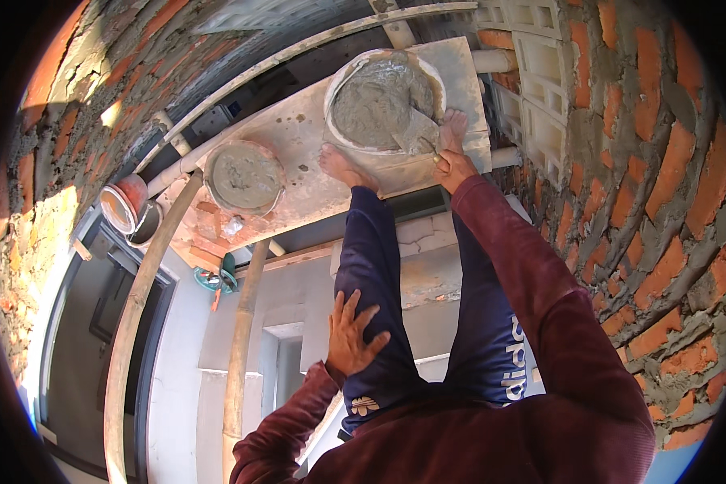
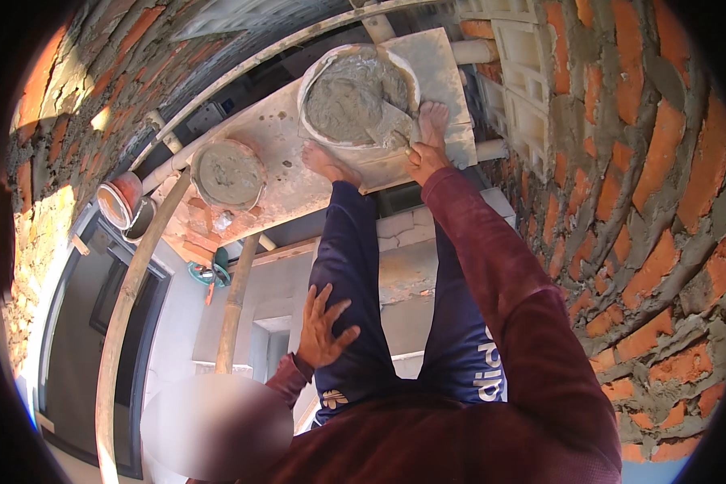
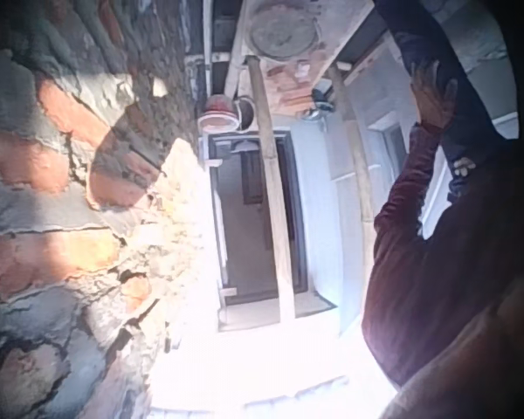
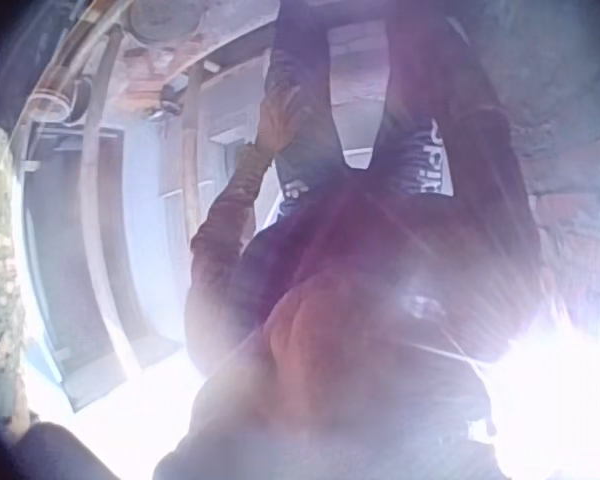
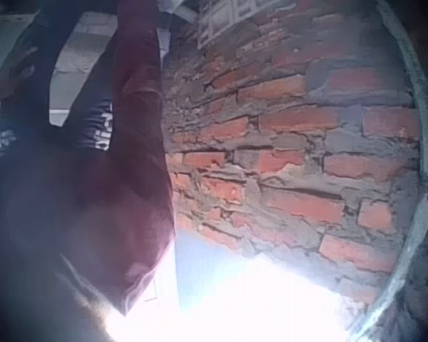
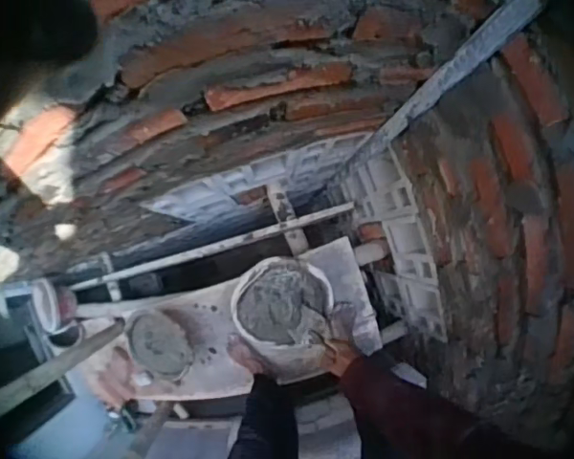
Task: The person scoops mortar from a bucket using a trowel and applies it to the joints of a brick wall. They repeatedly transfer mortar from the bucket to the wall, smoothing the surface between bricks.
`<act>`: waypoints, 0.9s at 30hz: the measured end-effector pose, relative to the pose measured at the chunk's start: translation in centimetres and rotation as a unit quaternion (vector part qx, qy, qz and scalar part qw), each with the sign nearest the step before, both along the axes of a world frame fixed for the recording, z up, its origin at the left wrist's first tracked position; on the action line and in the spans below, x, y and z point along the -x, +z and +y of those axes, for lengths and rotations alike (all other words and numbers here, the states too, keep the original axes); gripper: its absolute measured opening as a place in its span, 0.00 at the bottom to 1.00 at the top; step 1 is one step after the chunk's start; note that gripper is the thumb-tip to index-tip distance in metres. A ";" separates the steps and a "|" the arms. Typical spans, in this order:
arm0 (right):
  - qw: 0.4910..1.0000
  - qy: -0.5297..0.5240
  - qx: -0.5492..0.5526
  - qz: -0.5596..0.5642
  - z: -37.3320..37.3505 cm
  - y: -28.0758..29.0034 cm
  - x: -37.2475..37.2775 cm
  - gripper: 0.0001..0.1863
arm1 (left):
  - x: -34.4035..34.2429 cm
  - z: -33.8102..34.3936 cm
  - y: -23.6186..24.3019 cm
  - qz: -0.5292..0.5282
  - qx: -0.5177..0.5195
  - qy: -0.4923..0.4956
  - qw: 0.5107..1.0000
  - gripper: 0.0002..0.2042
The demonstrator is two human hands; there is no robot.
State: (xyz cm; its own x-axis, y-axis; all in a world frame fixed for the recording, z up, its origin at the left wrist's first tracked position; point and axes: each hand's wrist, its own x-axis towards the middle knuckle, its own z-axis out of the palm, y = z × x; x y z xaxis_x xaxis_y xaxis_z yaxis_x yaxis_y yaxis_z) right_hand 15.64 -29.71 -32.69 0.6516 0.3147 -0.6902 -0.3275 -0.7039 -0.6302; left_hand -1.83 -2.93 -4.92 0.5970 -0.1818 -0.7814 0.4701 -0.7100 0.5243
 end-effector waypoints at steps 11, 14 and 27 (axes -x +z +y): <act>1.000 -0.005 -0.007 0.006 0.2 0.3 -0.6 0.12 | 0.5 -0.4 -3.6 0.014 -0.069 0.086 0.994 0.19; 0.999 0.002 -0.021 -0.037 -0.1 6.2 -2.4 0.11 | -0.6 0.4 -3.5 0.002 -0.076 0.085 0.994 0.18; 0.988 0.087 0.002 -0.128 0.3 60.7 -10.9 0.17 | -1.8 4.7 4.2 -0.056 0.013 0.088 0.995 0.22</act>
State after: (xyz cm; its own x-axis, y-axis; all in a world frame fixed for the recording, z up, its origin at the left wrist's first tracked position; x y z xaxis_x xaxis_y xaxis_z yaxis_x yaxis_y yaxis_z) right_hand 26.52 -29.37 28.01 0.7418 0.4349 -0.5106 -0.0316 -0.7378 -0.6743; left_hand -0.03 1.73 -0.71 0.7041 -0.0873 -0.7047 0.5231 -0.6073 0.5979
